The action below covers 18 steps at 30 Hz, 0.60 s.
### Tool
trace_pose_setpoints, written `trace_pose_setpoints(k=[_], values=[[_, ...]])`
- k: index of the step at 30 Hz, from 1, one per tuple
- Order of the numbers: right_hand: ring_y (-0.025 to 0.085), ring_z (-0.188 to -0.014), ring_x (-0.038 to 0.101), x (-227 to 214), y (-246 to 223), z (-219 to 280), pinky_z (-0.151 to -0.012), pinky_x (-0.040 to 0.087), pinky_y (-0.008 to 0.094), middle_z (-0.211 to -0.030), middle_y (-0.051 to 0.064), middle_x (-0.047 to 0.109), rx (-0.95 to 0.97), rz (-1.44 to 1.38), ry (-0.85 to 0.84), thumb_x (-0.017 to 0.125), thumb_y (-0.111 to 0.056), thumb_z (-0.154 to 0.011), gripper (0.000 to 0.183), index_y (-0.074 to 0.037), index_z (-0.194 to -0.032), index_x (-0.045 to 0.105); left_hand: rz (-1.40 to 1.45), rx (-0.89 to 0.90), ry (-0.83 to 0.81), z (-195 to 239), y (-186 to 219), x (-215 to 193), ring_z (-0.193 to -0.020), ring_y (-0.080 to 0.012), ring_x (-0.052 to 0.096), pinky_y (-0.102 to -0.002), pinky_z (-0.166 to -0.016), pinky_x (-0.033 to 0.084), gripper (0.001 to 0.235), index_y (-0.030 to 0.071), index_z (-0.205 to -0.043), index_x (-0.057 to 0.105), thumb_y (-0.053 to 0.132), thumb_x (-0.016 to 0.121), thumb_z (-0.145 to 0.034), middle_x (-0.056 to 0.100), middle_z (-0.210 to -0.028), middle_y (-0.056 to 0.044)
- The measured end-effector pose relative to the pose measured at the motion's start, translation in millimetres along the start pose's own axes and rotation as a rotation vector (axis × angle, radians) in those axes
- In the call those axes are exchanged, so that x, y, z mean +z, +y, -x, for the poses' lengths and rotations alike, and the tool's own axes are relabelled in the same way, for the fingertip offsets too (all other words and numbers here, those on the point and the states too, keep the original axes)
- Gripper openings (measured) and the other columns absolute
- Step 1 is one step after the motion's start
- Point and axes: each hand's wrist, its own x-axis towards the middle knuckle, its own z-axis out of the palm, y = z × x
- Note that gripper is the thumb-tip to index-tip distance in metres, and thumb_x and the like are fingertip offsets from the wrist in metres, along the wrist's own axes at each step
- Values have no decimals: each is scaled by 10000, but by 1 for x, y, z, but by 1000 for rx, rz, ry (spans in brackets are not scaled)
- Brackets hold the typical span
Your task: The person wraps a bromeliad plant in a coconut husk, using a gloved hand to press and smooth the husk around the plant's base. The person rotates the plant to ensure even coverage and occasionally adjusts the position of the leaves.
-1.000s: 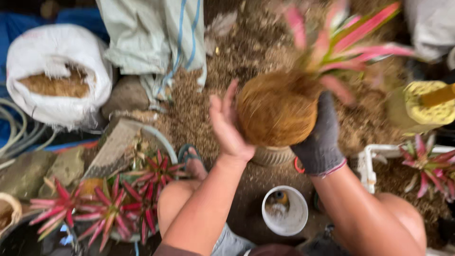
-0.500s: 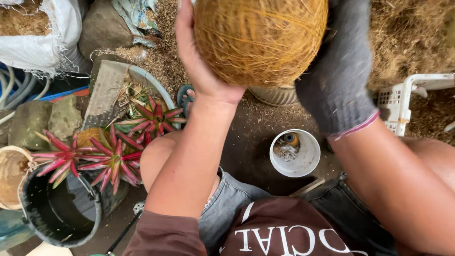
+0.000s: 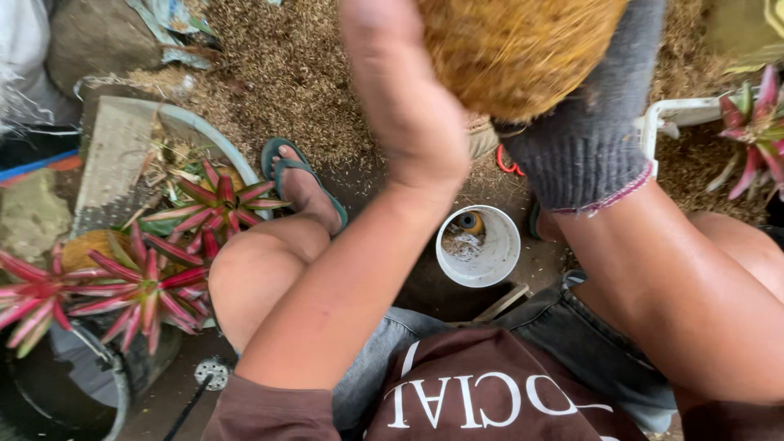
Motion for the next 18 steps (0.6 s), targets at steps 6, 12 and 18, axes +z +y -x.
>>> trace_pose_setpoints(k=[6, 12, 18], values=[[230, -1296, 562, -17, 3, 15, -1160, 451, 386, -1387, 45, 588, -125, 112, 39, 486, -510, -1109, 553, -97, -1474, 521, 9, 69, -57, 4, -10, 16, -1109, -133, 485, -304, -1074, 373, 462, 35, -1250, 510, 496, 499, -1223, 520, -1156, -25], [267, -1295, 591, -9, -12, 12, -1154, 468, 412, -1374, 83, 619, -195, 137, 135, 541, -483, -1120, 536, -56, -1444, 563, 524, -385, -173, -14, -11, 7, -1161, -253, 585, -485, -1068, 490, 489, 57, -1263, 547, 535, 554, -1156, 610, -1203, -67], [279, -1334, 581, 0, -67, 14, -1165, 454, 403, -1416, 118, 600, -238, 384, 178, 507, -422, -1130, 504, -43, -1463, 527, 505, -302, -239, -61, 42, -21, -1200, -257, 615, -498, -1018, 510, 542, 140, -1341, 574, 563, 627, -1006, 625, -1279, -32]])
